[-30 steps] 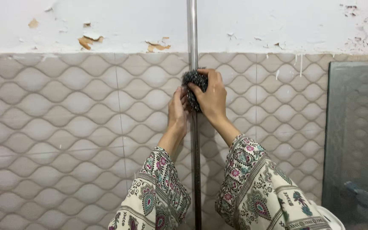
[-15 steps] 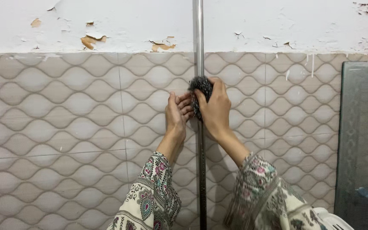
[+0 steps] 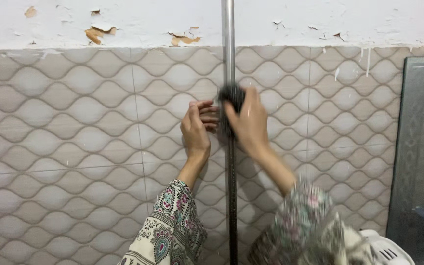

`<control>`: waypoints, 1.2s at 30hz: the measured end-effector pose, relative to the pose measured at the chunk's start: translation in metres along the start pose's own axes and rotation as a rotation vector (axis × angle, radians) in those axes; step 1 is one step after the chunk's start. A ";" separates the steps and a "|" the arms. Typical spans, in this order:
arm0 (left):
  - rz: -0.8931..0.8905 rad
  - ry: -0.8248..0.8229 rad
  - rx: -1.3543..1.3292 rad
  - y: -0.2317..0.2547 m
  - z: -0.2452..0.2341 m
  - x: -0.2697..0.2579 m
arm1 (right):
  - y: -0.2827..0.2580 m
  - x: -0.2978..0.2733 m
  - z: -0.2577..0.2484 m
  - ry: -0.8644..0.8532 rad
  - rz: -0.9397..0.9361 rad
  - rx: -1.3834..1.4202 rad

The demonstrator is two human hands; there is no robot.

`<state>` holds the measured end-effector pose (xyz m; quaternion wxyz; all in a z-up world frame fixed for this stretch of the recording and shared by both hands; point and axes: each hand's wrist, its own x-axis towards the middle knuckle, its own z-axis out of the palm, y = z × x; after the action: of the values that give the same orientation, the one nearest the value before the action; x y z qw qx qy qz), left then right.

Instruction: The person scrubs a vertical metal pipe and the surrounding tiled wall in a bathroom using a steel wool pad. They repeatedly dip the pad into a bucket of water to keep it wet while scrubbing the fixtures and wall surface.

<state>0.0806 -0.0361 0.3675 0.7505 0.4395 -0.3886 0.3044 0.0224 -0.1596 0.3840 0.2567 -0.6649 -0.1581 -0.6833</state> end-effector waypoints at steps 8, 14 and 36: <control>-0.070 -0.041 0.080 -0.001 -0.001 -0.016 | -0.003 -0.083 -0.016 -0.061 0.014 0.009; -0.105 -0.010 0.012 -0.011 0.006 -0.033 | 0.003 0.002 -0.007 -0.076 -0.043 -0.038; -0.350 -0.125 0.021 -0.043 -0.028 -0.138 | 0.013 -0.159 -0.086 -0.203 0.091 0.088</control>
<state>0.0529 -0.0453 0.2231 0.7616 0.5265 -0.3489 0.1451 -0.0440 -0.1964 0.2194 0.2991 -0.7252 -0.1827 -0.5927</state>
